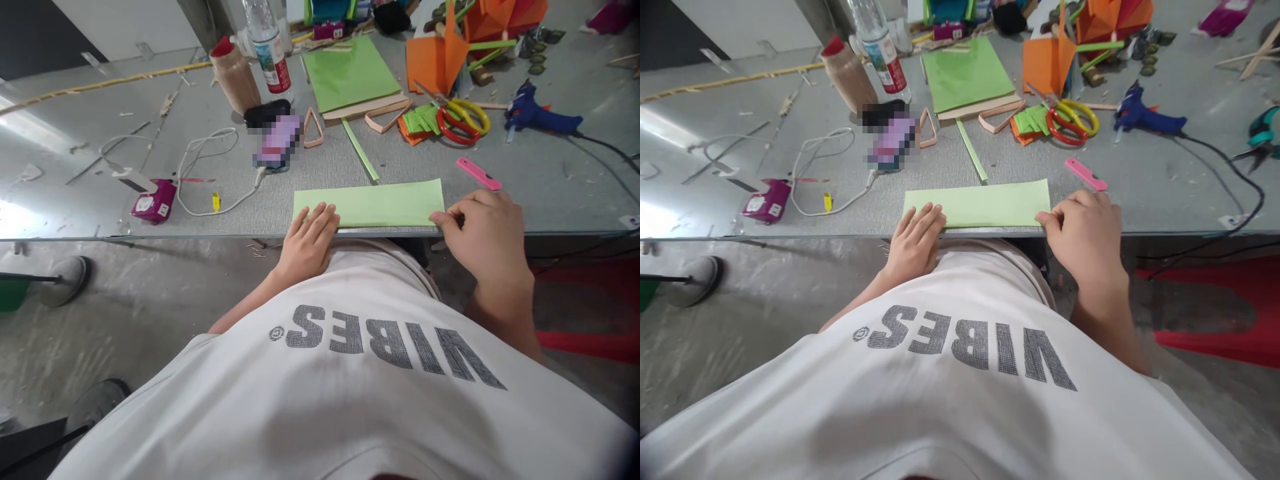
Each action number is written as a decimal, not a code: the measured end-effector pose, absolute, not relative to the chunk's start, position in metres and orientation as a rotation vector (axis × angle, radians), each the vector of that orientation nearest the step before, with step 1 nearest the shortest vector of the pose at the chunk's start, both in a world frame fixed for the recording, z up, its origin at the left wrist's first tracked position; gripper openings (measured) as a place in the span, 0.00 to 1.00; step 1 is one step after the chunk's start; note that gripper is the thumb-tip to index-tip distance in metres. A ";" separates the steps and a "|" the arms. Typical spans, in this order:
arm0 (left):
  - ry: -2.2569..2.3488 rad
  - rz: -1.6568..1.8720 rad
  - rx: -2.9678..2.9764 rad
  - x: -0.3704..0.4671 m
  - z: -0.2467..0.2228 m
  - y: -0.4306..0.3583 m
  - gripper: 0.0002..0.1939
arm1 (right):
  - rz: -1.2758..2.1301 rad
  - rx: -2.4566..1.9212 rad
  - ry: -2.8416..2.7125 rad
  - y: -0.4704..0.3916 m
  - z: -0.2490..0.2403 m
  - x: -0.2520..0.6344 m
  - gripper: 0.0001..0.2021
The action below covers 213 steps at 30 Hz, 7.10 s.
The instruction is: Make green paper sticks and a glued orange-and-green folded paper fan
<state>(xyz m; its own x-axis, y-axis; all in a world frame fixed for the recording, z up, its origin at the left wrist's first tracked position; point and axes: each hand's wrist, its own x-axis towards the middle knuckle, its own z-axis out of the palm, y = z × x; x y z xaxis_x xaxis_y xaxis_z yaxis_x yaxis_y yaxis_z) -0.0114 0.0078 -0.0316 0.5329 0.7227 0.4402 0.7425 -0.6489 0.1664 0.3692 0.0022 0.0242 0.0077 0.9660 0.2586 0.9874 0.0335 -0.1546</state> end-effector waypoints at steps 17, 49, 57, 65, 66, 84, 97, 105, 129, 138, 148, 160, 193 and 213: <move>-1.403 -0.669 -2.612 -0.002 -0.043 0.011 0.34 | -0.176 -0.775 -2.558 0.002 -0.006 0.247 0.31; -1.470 -0.803 -2.537 -0.021 -0.036 -0.001 0.25 | -0.233 -1.727 -2.222 -0.037 0.006 0.349 0.38; -1.466 -0.926 -2.279 -0.037 -0.045 -0.002 0.20 | -0.343 -1.669 -2.230 -0.035 0.000 0.356 0.32; -1.547 -0.927 -2.260 -0.055 -0.038 0.009 0.23 | -0.366 -1.647 -2.255 -0.028 0.004 0.355 0.31; -1.551 -0.936 -2.261 -0.053 -0.036 0.010 0.22 | -0.374 -1.633 -2.262 -0.025 0.004 0.355 0.31; -1.426 -1.031 -2.642 -0.044 -0.005 0.014 0.15 | -0.500 -1.157 -2.257 -0.015 -0.002 0.376 0.08; -1.854 -0.982 -2.545 -0.040 0.006 0.022 0.08 | -0.330 -1.278 -2.324 -0.009 0.010 0.370 0.13; -2.058 -0.859 -2.379 -0.033 0.014 0.025 0.11 | -0.164 -1.445 -2.299 -0.001 0.015 0.374 0.11; -1.975 -0.801 -2.235 -0.020 0.012 0.020 0.06 | -0.168 -1.349 -2.411 0.009 0.029 0.228 0.18; -1.292 -1.257 -2.344 -0.022 -0.031 0.016 0.18 | -0.048 -1.456 -2.506 0.020 0.033 0.197 0.20; -1.108 -1.192 -2.398 -0.002 -0.063 -0.001 0.39 | 0.016 -1.563 -2.548 0.024 0.045 0.195 0.18; -1.494 -0.972 -2.511 0.000 -0.061 -0.005 0.27 | -0.158 -1.594 -2.377 0.008 0.032 0.239 0.19; -1.587 -0.966 -2.519 0.017 -0.051 0.004 0.34 | -0.217 -1.723 -2.170 0.006 0.039 0.314 0.22; -1.504 -0.961 -2.407 0.018 -0.052 0.004 0.33 | -0.079 -1.618 -2.325 -0.016 -0.003 0.294 0.37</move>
<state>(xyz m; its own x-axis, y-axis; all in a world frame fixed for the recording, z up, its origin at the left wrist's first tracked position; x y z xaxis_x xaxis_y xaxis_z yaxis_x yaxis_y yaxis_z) 0.0179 0.0045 -0.0523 0.2946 0.7556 0.5850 0.8483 -0.4886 0.2039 0.2942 -0.0157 -0.0026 -0.3164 0.9064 0.2800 0.9233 0.3619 -0.1283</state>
